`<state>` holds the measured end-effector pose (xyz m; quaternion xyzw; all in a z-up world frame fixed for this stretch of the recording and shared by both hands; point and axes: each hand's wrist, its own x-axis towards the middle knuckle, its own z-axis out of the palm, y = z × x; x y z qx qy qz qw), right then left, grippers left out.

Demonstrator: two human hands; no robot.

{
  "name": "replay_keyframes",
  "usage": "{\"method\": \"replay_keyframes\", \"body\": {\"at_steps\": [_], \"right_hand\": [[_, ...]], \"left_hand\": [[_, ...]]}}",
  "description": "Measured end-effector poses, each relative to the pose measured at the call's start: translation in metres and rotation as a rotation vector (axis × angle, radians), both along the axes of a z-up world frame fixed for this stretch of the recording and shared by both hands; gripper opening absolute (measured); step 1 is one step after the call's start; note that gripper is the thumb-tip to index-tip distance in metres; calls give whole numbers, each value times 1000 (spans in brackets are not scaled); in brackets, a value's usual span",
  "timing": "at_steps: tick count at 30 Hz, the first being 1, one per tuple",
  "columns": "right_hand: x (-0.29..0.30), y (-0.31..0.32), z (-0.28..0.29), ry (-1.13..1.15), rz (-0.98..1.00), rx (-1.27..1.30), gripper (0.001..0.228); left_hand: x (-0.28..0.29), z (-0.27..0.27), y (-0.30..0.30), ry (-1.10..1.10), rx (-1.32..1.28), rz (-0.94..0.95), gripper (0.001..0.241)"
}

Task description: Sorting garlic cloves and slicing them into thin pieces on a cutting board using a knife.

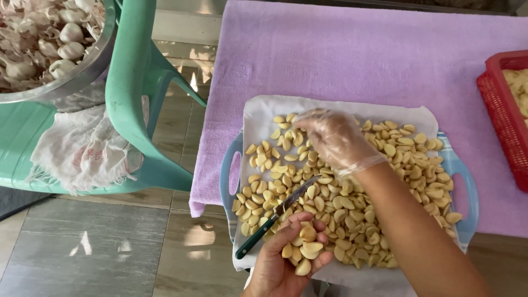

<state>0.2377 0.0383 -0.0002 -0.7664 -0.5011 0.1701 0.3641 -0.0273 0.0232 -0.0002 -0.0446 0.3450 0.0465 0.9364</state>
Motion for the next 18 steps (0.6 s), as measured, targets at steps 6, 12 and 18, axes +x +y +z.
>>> {"method": "replay_keyframes", "body": {"at_steps": [6,12,18], "right_hand": [[-5,-13,2,-154,309,-2,24],[6,-31,20,-134,330,147,29],[11,-30,-22,-615,-18,-280,51]], "left_hand": [[-2,1,1,22,-10,7,31],[-3,-4,0,13,-48,46,29],[2,10,4,173,-96,26,32]]}}
